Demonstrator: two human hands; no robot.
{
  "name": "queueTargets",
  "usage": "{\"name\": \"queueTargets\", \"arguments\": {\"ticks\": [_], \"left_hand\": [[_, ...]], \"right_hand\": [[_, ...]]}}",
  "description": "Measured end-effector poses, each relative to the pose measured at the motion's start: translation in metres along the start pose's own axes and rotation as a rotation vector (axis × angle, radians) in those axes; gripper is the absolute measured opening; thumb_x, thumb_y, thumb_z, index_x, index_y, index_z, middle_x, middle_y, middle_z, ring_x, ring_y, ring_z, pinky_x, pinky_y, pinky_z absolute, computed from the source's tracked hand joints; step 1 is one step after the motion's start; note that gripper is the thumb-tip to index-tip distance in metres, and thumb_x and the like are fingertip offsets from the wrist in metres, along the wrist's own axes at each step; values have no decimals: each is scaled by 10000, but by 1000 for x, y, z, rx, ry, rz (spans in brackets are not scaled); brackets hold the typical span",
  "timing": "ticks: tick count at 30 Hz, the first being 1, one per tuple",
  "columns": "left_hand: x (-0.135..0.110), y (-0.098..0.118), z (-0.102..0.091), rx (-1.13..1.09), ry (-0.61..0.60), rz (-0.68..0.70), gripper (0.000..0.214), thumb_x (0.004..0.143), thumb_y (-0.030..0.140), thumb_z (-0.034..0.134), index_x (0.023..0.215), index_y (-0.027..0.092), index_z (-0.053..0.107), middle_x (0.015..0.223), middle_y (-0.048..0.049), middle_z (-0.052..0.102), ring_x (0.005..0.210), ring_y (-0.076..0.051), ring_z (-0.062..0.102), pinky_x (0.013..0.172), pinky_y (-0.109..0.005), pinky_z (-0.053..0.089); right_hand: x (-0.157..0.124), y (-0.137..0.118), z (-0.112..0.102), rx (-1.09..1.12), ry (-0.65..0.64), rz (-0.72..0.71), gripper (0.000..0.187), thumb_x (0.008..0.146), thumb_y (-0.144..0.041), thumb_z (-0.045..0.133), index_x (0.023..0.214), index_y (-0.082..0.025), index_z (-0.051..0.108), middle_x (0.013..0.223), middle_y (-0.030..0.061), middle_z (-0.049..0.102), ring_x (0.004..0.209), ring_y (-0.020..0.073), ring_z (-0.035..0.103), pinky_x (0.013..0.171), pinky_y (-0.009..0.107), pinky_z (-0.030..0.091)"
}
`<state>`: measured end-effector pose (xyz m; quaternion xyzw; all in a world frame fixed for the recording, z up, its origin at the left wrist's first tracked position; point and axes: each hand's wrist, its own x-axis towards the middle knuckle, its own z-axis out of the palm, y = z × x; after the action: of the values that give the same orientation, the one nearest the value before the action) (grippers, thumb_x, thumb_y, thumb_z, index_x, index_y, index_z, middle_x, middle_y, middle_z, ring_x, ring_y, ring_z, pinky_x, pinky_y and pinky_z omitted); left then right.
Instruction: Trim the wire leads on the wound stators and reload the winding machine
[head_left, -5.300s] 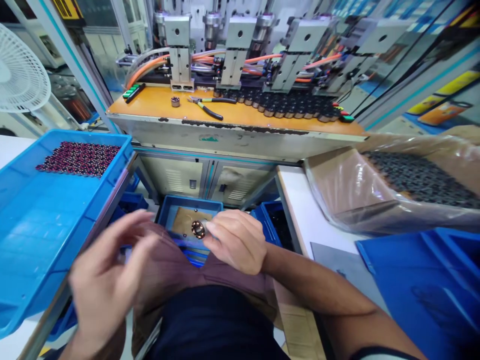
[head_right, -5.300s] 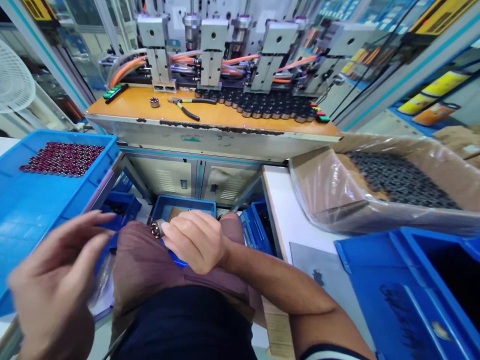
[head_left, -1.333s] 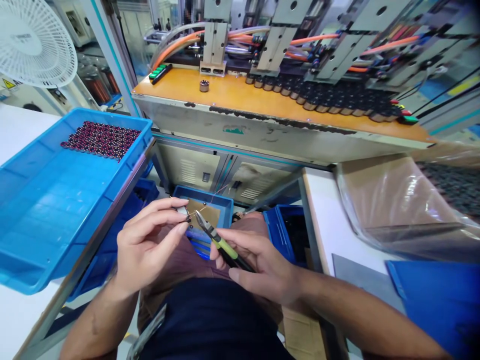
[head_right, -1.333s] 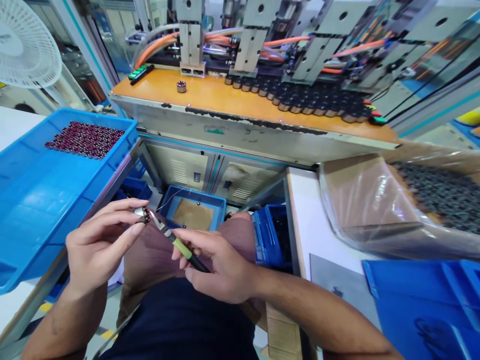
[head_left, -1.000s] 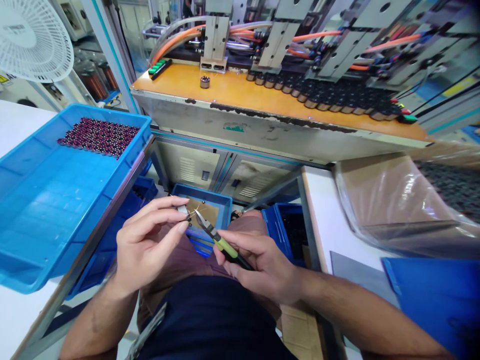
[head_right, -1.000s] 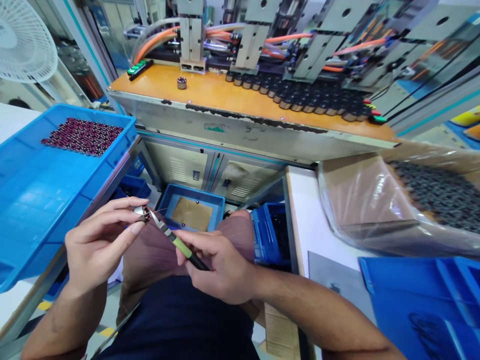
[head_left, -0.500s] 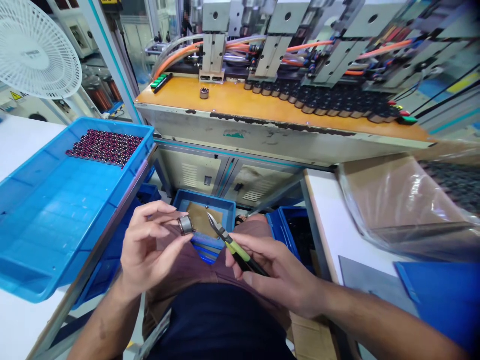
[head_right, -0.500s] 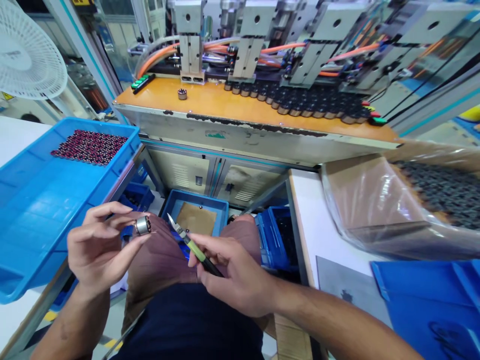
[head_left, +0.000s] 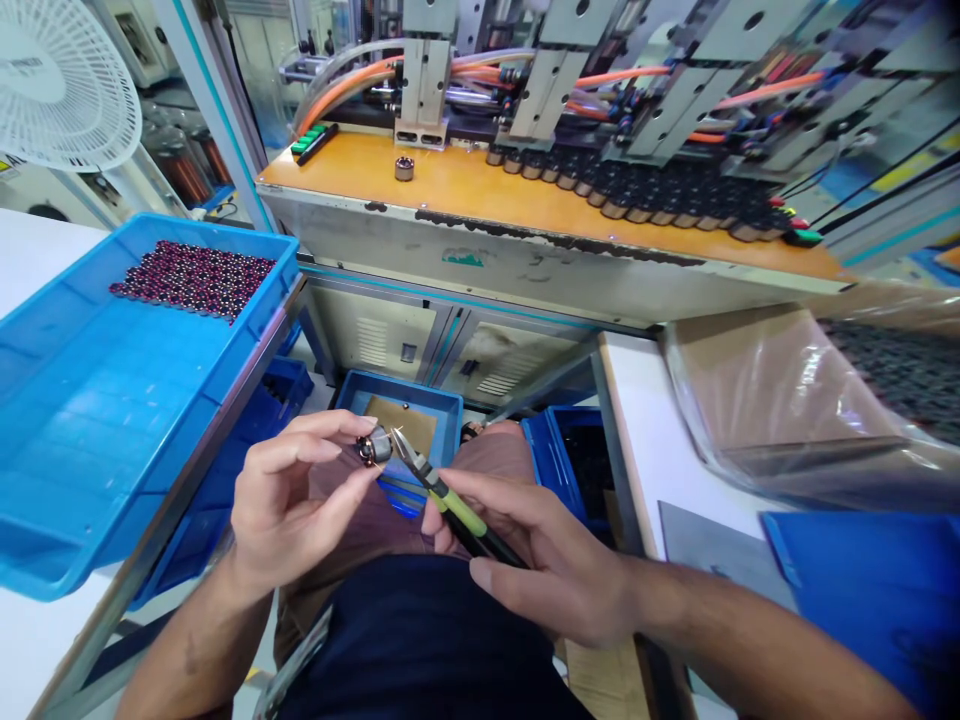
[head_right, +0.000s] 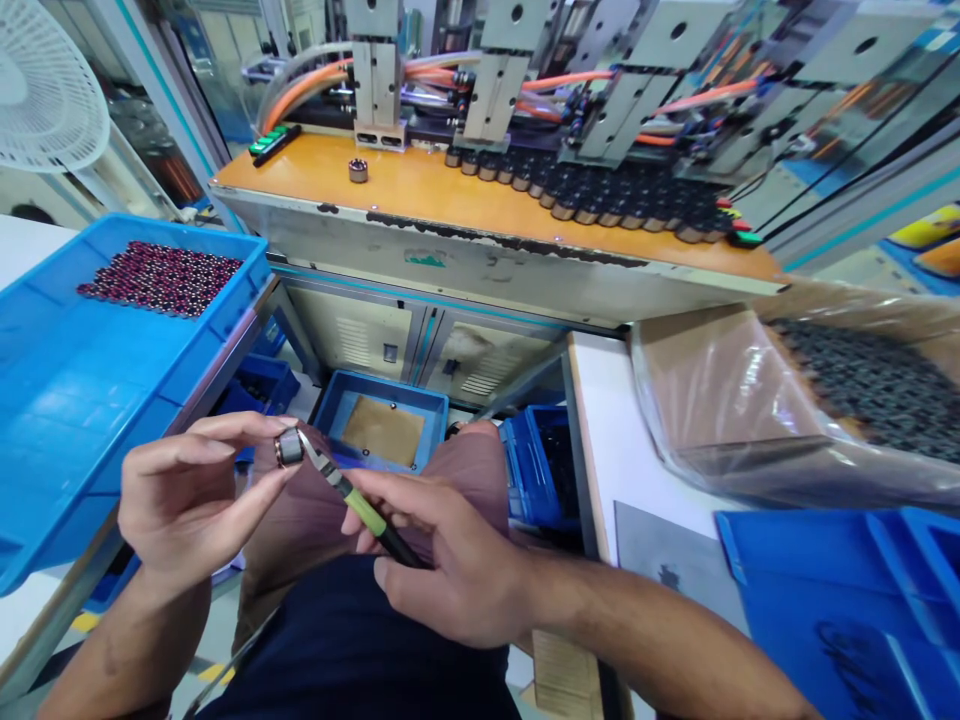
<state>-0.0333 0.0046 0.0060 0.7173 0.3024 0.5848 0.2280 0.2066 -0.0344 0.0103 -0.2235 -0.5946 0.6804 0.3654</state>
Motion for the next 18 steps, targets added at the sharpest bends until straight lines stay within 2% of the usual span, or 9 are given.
{"name": "queueTargets", "arguments": {"ticks": [8, 12, 18], "left_hand": [[1, 1, 1, -59, -24, -6, 618, 655, -106, 763, 1135, 220, 550, 1090, -75, 727, 995, -230, 731, 862, -423, 641], [0, 2, 0, -67, -24, -21, 634, 653, -105, 764, 1145, 232, 548, 1094, -67, 728, 999, -230, 728, 872, -431, 636], [0, 3, -1, -70, -17, -27, 620, 661, -101, 761, 1139, 233, 551, 1091, -68, 733, 990, -224, 730, 868, -419, 634]], "right_hand": [[7, -6, 2, -7, 18, 20, 571, 873, -117, 581, 1418, -273, 516, 1027, 58, 588, 835, 127, 579, 758, 295, 517], [9, -9, 3, -17, 18, 50, 393, 878, -124, 569, 1256, -224, 608, 954, 40, 576, 767, 118, 555, 712, 286, 495], [10, -10, 3, -58, 9, 115, 162, 897, -205, 578, 1048, -169, 626, 883, 30, 554, 709, 114, 519, 698, 297, 480]]}}
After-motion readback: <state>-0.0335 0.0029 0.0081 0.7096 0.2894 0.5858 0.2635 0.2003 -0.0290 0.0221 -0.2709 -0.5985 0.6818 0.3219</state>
